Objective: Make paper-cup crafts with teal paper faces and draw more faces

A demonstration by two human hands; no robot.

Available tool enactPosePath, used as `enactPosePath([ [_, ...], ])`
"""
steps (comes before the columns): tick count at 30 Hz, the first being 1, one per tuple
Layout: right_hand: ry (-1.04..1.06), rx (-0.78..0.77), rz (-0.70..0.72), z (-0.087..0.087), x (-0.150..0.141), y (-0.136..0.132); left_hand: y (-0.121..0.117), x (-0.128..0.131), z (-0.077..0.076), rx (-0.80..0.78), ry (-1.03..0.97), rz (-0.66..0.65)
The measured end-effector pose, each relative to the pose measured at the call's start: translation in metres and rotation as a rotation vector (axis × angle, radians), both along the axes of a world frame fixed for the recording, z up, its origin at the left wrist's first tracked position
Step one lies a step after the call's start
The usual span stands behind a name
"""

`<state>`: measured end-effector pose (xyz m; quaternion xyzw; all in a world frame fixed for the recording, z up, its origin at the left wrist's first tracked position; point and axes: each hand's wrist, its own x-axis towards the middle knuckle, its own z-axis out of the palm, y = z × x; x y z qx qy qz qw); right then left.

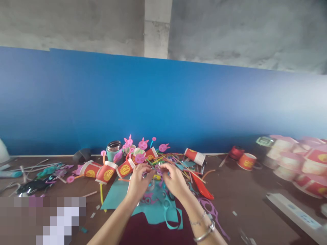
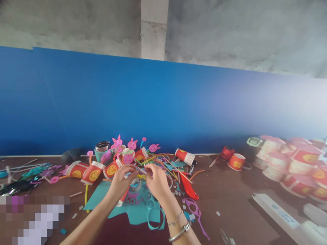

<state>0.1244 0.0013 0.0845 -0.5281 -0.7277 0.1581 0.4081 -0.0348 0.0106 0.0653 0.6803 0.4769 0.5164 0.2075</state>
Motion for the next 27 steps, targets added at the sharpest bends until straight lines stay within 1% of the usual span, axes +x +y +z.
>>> enactPosePath([
  [2, 0.104, -0.027, 0.085, 0.005, -0.003, -0.002, 0.001, 0.0, 0.0, 0.016, 0.063, -0.004],
  [4, 0.126, -0.031, 0.096, 0.008, -0.006, -0.003, 0.001, 0.001, 0.0, 0.038, 0.102, -0.004],
  [8, -0.013, 0.038, -0.105, 0.003, -0.003, 0.0, -0.001, 0.002, 0.001, 0.071, 0.129, -0.011],
  [10, -0.046, 0.052, -0.128, -0.002, 0.001, 0.001, -0.002, 0.001, 0.002, 0.065, 0.129, -0.013],
  [12, -0.017, 0.062, -0.082, -0.005, 0.002, 0.002, -0.003, 0.001, 0.003, 0.055, 0.132, -0.018],
  [14, 0.035, 0.054, -0.026, -0.003, 0.0, 0.0, -0.004, 0.001, 0.003, 0.056, 0.146, -0.022],
  [16, 0.078, -0.011, 0.055, 0.003, -0.003, -0.004, -0.004, 0.002, 0.003, 0.075, 0.174, -0.024],
  [18, 0.109, -0.108, 0.13, 0.009, -0.007, -0.008, -0.005, 0.002, 0.003, 0.099, 0.205, -0.021],
  [21, 0.103, -0.155, 0.12, 0.015, -0.008, -0.011, -0.005, 0.003, 0.003, 0.117, 0.24, -0.009],
  [27, 0.083, -0.166, 0.11, 0.013, -0.005, -0.01, -0.013, 0.002, 0.003, 0.11, 0.288, -0.003],
])
